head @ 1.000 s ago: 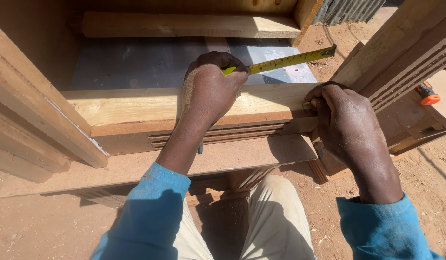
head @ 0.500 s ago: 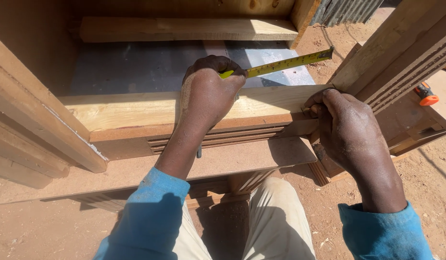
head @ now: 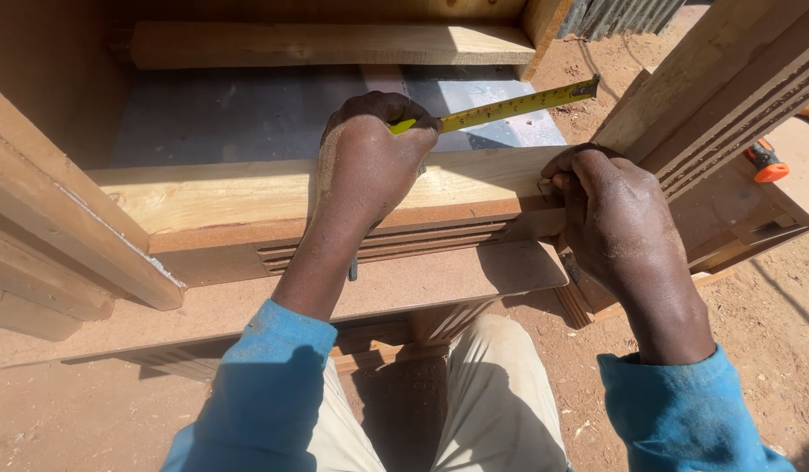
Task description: The person measures the width of a wooden cabinet frame using a yellow tape measure and marks the measurements with a pencil. The person sits on the ground while performing the task.
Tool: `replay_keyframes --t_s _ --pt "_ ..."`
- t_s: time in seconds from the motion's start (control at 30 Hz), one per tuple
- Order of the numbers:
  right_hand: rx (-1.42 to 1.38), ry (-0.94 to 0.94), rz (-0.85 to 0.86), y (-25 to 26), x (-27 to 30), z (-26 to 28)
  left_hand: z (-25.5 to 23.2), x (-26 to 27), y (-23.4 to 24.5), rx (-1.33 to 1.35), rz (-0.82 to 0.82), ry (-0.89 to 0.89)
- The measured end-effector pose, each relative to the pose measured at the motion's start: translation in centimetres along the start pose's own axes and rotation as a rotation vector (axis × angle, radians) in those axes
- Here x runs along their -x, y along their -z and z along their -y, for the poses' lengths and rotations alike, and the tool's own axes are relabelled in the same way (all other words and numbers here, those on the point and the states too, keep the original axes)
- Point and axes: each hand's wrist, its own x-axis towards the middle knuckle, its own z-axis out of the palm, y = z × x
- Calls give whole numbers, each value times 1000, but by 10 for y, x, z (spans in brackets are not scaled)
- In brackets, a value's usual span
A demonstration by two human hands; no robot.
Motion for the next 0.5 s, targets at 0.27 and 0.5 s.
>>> replay_keyframes --t_s 0.27,0.5 --pt "2 59 -34 -2 2 -5 3 -1 -3 16 -6 -8" --pt "-17 67 -6 3 1 -1 -2 1 2 10 -9 40"
